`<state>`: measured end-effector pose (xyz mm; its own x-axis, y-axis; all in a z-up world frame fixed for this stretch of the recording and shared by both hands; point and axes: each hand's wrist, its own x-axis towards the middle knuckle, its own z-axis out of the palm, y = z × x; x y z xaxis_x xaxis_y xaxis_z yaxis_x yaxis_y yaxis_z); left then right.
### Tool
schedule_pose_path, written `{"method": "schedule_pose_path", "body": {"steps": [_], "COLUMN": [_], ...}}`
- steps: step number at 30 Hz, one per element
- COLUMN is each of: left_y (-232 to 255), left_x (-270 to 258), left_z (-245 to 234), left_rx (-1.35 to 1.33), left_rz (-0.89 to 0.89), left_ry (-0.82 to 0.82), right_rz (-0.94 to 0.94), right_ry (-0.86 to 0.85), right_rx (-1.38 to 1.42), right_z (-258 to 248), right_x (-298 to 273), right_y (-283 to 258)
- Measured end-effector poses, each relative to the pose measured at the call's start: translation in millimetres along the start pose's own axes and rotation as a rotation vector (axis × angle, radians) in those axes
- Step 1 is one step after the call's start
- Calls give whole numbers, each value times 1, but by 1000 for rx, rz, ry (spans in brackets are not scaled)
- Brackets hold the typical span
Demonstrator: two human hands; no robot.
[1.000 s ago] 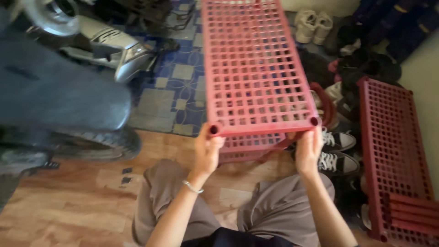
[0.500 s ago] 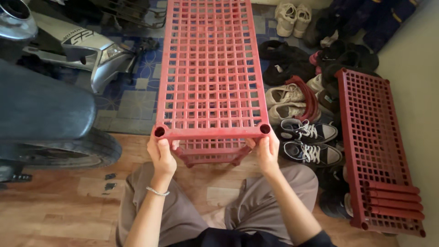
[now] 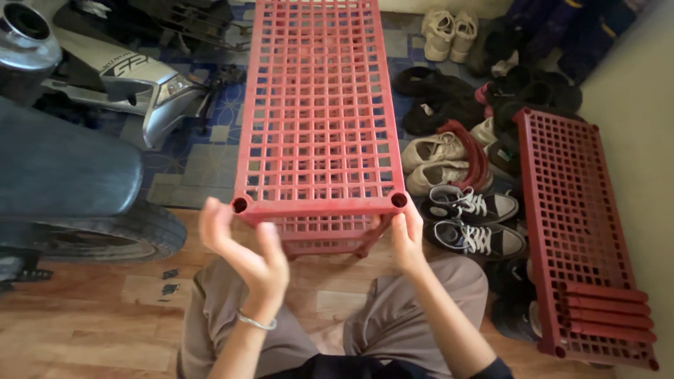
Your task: The person disassembles a red plastic stool by removing the top shelf and detaching the legs one by one. They place the removed parts on the floor next to them.
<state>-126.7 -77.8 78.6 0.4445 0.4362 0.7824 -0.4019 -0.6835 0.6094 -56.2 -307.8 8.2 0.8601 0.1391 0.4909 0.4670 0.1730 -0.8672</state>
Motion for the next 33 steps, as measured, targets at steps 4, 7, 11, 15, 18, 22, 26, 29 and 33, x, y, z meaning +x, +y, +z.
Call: {"method": "schedule_pose_path", "body": {"steps": [4, 7, 11, 15, 18, 22, 26, 29, 33], "left_y": [51, 84, 92, 87, 76, 64, 65, 67, 64], "left_x": [27, 33, 38, 34, 41, 54, 62, 61, 63], "left_z": [16, 48, 76, 101, 114, 120, 116, 112, 114], "left_rx": [160, 155, 263, 356, 259, 134, 72, 61, 24], "left_rz": [308, 441, 794, 958, 1015, 990, 1077, 1082, 1053], "left_ry": [-423, -553, -848, -844, -896, -1097, -985, -971, -968], "right_rz": [15, 117, 245, 373, 81, 64, -85, -135, -92], "right_ry": [8, 3, 102, 151, 130, 184, 273, 293, 317], "right_rx": [-119, 68, 94, 33, -94, -65, -135, -213, -237], "right_z": [-19, -33, -41, -48, -39, -20, 7, 12, 12], "right_x": [-8, -18, -39, -53, -51, -34, -14, -11, -4], "right_y": [10, 34, 78, 107, 111, 92, 64, 48, 41]}}
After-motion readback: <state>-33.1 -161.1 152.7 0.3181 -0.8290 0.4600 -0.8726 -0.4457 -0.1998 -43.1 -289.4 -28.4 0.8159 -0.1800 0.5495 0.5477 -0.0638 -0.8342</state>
